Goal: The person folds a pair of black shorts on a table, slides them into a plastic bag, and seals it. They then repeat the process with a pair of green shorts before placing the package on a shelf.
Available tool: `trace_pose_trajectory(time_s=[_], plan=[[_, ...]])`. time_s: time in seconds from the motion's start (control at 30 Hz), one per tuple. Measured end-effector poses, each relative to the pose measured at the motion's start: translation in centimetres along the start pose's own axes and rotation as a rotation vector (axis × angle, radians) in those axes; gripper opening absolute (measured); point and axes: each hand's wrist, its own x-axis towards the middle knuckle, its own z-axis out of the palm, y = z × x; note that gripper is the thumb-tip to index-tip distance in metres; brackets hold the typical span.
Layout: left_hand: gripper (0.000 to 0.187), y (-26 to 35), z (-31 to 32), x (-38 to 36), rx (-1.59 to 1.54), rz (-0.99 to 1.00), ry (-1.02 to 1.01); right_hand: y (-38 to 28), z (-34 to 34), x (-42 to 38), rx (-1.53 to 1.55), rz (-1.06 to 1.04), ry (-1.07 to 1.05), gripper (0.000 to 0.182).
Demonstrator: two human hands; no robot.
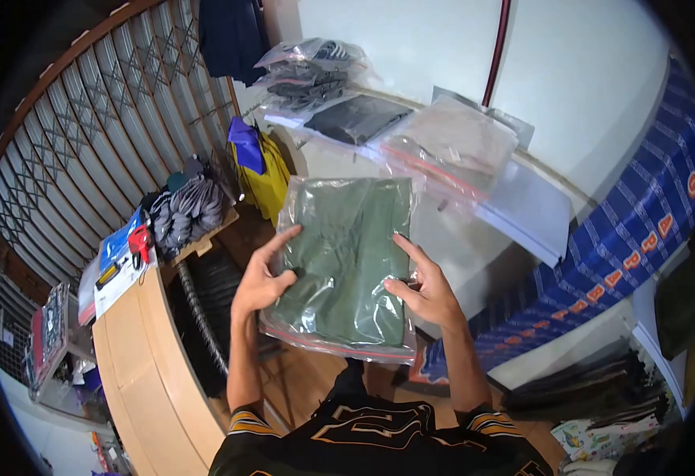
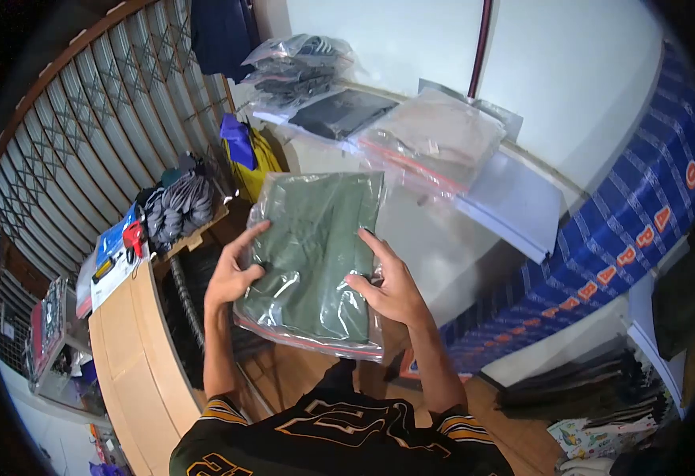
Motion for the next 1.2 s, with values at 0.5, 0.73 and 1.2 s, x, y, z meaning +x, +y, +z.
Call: trace_pose_trajectory(time_s=[0.5, 0.73, 1.2], plan=[[0.074, -7.9, -14.6, 48.1, 0.484, 0.17, -0.144, 4.7, -4.7, 40.8, -0.235, -0.067, 0.424, 0.094], [0.084, -20.2, -12.6, 52.4, 0.772, 0.386, -0.052, 9.8, -2.0, 44.9, -0.326, 0.038, 0.571, 0.111], [0.08, -18.9, -5.6, 45.7, 0.747, 0.101, 0.23, 10.0, 2.2, 44.9, -0.248, -0.268, 0.57, 0.097]])
